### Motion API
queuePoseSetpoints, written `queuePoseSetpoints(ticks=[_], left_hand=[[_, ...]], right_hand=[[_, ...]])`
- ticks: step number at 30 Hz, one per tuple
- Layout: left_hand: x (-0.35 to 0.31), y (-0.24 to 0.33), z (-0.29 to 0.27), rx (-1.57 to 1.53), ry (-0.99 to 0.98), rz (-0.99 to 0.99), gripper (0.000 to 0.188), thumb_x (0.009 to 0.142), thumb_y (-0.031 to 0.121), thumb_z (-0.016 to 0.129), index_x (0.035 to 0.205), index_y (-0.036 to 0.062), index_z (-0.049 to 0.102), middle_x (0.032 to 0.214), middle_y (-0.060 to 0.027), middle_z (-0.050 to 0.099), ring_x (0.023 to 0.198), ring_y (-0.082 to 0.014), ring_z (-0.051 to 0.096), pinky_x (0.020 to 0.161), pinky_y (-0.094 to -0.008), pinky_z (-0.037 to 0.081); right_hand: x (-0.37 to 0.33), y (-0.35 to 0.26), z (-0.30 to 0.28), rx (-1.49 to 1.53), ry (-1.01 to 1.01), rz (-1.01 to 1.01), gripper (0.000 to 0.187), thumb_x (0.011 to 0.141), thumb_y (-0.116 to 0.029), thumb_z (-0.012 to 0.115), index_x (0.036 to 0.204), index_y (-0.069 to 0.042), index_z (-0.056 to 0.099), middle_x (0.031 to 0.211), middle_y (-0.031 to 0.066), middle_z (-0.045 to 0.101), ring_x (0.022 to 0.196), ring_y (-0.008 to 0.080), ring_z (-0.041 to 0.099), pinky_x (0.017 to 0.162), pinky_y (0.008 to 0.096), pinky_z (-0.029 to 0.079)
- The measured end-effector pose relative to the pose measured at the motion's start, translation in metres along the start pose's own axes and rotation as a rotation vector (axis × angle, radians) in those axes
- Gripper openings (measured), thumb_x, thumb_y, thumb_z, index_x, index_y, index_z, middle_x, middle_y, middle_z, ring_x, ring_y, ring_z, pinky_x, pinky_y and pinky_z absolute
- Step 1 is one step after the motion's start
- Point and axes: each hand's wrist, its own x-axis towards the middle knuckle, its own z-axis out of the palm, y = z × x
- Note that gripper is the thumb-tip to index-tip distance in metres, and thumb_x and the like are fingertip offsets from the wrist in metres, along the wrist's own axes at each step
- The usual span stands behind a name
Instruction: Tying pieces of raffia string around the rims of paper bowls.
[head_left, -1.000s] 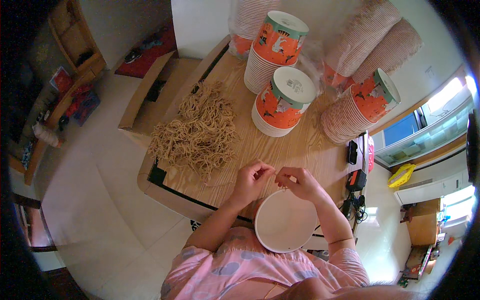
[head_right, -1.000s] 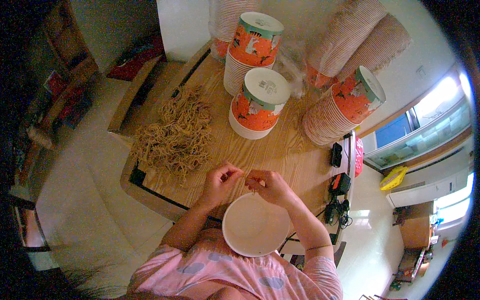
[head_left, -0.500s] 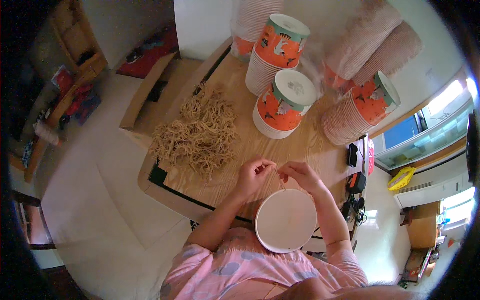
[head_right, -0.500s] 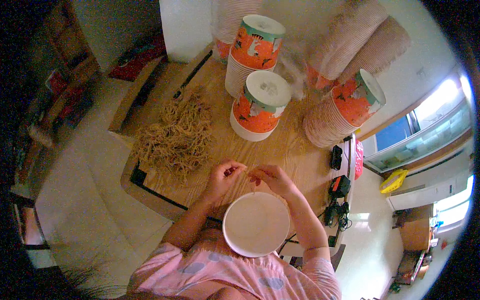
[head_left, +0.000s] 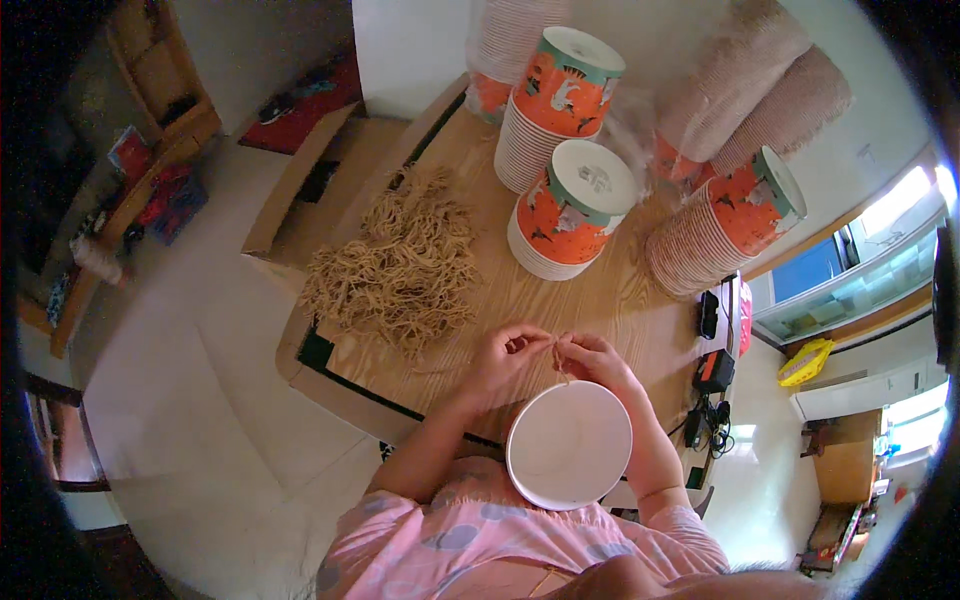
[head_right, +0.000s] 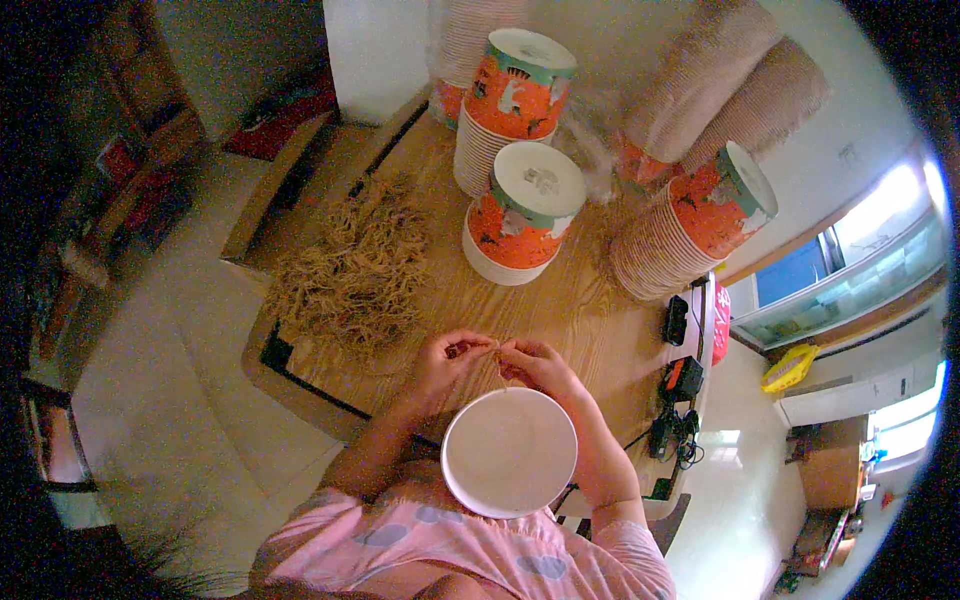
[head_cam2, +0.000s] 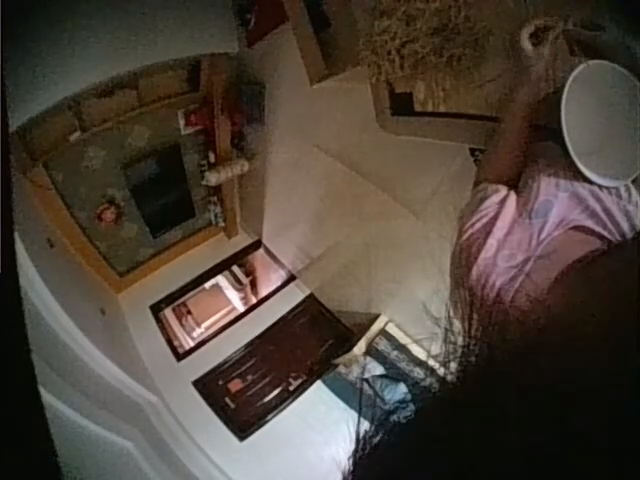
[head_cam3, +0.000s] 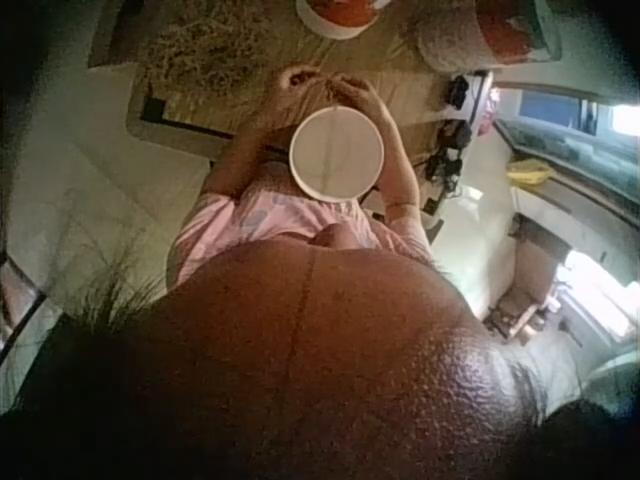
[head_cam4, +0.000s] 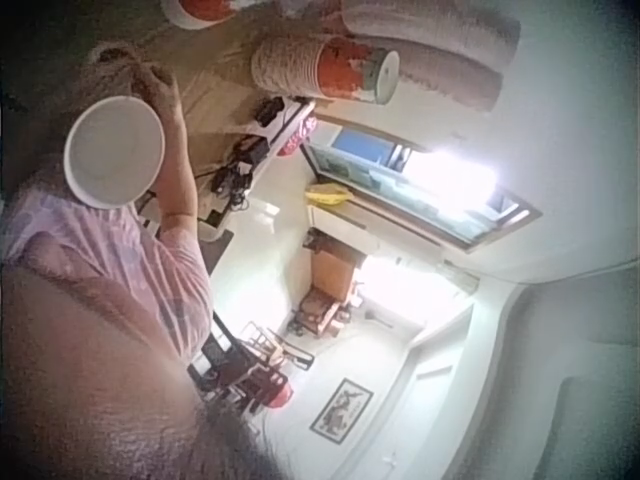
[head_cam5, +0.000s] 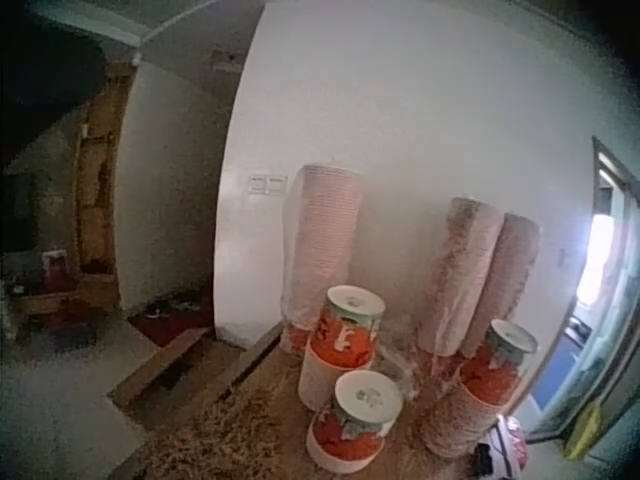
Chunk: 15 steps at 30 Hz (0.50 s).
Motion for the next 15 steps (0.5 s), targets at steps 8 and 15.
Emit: queuePoseSetpoints(ticks=[8, 15], left_hand=[[0.001, 0.012, -0.002, 0.364, -0.015, 0.260, 0.009, 0.082, 0.010, 0.063, 0.087, 0.0027, 0.064, 0.081, -0.0061, 0.064, 0.073, -0.0142, 0.060, 0.066, -0.0256, 0.047], [0.005, -0.005, -0.015, 0.513, 0.200, 0.245, 0.008, 0.079, 0.010, 0.064, 0.086, 0.0053, 0.063, 0.080, -0.0081, 0.062, 0.069, -0.0197, 0.060, 0.061, -0.0298, 0.047]], right_hand=[[-0.007, -0.004, -0.010, -0.114, -0.135, 0.018, 0.014, 0.086, -0.018, 0.060, 0.080, -0.006, 0.060, 0.068, -0.0038, 0.054, 0.059, 0.0048, 0.048, 0.053, 0.0192, 0.039], [-0.016, -0.008, -0.013, -0.213, -0.262, 0.019, 0.012, 0.084, -0.015, 0.061, 0.080, -0.003, 0.060, 0.072, -0.0029, 0.057, 0.066, 0.0051, 0.052, 0.057, 0.0209, 0.041]])
